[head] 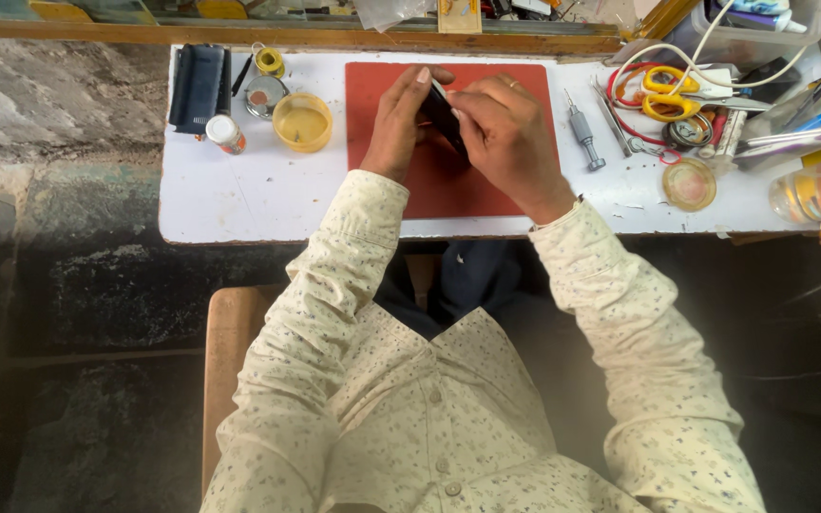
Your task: The person disassembles a mobile phone by removing the back cover and battery, then uses a screwdriver to remove screws from the internal frame. They continue to pry open the casing and separate the front screen assembly from the body, placing the removed parts on the workbench.
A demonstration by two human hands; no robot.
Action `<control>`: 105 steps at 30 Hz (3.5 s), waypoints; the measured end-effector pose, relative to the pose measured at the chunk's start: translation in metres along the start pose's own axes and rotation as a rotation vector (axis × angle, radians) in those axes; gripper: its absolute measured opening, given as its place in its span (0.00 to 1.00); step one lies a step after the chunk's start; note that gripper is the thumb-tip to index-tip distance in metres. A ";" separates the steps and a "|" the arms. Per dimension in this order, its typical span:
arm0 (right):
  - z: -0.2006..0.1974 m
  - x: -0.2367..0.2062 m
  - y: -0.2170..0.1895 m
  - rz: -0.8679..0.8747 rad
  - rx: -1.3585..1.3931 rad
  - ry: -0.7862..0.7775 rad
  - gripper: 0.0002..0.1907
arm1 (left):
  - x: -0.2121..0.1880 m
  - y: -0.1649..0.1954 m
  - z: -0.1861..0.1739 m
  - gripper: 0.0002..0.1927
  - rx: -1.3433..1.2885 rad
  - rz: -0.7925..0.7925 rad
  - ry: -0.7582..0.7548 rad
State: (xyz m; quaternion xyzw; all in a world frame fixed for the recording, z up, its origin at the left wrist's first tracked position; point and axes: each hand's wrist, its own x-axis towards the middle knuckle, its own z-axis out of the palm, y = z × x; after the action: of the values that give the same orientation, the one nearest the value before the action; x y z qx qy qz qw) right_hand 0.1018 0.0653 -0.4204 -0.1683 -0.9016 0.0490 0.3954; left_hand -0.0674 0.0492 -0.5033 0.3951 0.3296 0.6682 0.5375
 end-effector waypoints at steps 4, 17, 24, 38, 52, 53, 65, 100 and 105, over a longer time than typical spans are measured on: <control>0.012 -0.013 -0.008 0.180 0.087 0.189 0.08 | 0.005 -0.008 0.001 0.16 0.014 0.095 -0.010; 0.011 -0.074 -0.018 0.615 0.528 0.579 0.07 | -0.020 0.015 0.021 0.45 0.586 0.429 -0.172; -0.016 -0.068 -0.055 0.565 0.556 0.551 0.07 | -0.022 0.012 0.031 0.35 0.910 0.446 -0.199; -0.031 -0.041 -0.069 0.359 0.049 0.386 0.11 | -0.027 0.017 0.037 0.33 0.985 0.540 -0.237; -0.043 -0.030 -0.077 0.309 -0.051 0.287 0.10 | -0.027 0.018 0.042 0.32 1.001 0.519 -0.253; -0.046 -0.028 -0.077 0.294 -0.060 0.258 0.09 | -0.027 0.018 0.041 0.32 1.004 0.507 -0.253; -0.063 -0.030 -0.056 0.269 0.096 0.126 0.07 | -0.025 0.015 0.039 0.36 0.980 0.600 -0.269; -0.001 -0.086 0.008 0.772 0.817 0.636 0.10 | -0.013 0.000 0.029 0.34 1.016 0.516 -0.143; 0.010 -0.079 0.026 0.850 0.855 0.669 0.10 | -0.008 -0.008 0.023 0.35 0.953 0.376 -0.081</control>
State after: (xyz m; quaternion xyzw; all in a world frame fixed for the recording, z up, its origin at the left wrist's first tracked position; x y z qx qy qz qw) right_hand 0.1509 0.0633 -0.4879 -0.3426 -0.4884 0.4965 0.6304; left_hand -0.0424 0.0432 -0.5009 0.6742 0.4996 0.5129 0.1809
